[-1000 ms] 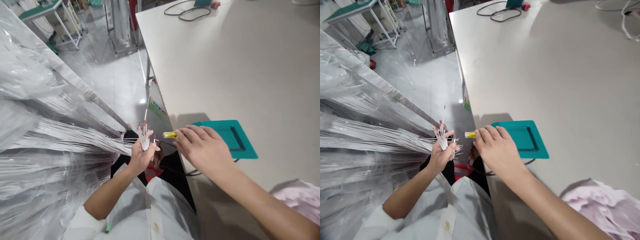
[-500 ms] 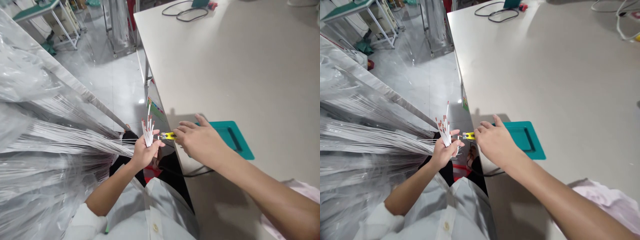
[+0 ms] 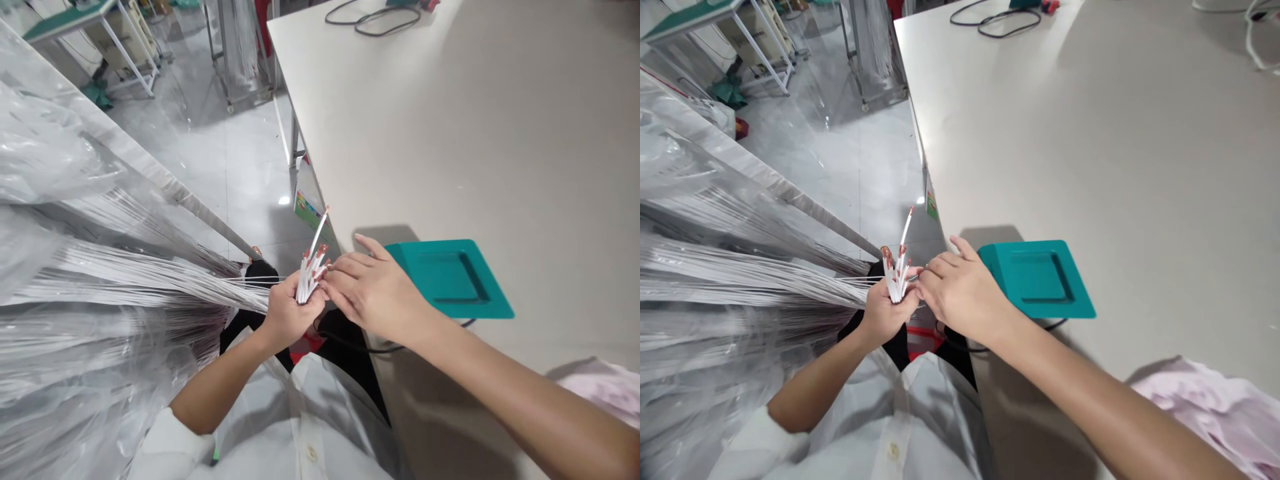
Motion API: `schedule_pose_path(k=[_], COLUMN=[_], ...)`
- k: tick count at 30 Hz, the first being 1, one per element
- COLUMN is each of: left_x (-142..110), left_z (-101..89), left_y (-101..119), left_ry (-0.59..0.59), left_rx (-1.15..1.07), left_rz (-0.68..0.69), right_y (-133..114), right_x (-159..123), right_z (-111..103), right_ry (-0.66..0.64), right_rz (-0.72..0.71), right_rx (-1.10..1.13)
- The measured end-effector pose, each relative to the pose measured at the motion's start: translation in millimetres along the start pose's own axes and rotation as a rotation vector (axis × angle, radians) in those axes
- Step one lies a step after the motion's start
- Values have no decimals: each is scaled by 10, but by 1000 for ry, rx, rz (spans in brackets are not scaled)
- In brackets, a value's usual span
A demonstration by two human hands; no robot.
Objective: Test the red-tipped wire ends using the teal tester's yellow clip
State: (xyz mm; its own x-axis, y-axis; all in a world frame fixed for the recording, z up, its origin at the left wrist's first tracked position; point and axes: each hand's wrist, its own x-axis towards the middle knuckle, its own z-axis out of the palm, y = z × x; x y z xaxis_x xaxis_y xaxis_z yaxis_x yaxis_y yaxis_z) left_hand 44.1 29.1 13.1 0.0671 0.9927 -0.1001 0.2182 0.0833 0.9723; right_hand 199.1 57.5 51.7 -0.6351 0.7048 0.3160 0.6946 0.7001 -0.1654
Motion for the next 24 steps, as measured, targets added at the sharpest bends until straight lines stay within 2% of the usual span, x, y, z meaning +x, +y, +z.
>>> schedule_pose_path(k=[2, 5, 9, 12, 17, 21, 24], left_x=[-9, -21, -37, -50, -69, -43, 10], left_z=[-11, -41, -79, -72, -65, -104, -109], left_y=[-22, -42, -28, -18, -21, -19, -21], left_ry=[31, 50, 4, -5, 19, -26, -88], left_rx=[53, 40, -74, -103, -63, -155, -258], left_rz=[16, -61, -143, -92, -52, -144, -184], right_y=[-9, 9, 34, 1, -32, 91, 177], right_x=[2, -26, -73, -55, 14, -37, -119], right_z=[4, -39, -113, -98, -43, -114, -133], right_ry=[-17, -60, -41, -16, -63, -45, -120], right_rz=[-71, -124, -36, 25, -37, 39, 95], right_rx=[-62, -156, -150, -105, -54, -157, -276])
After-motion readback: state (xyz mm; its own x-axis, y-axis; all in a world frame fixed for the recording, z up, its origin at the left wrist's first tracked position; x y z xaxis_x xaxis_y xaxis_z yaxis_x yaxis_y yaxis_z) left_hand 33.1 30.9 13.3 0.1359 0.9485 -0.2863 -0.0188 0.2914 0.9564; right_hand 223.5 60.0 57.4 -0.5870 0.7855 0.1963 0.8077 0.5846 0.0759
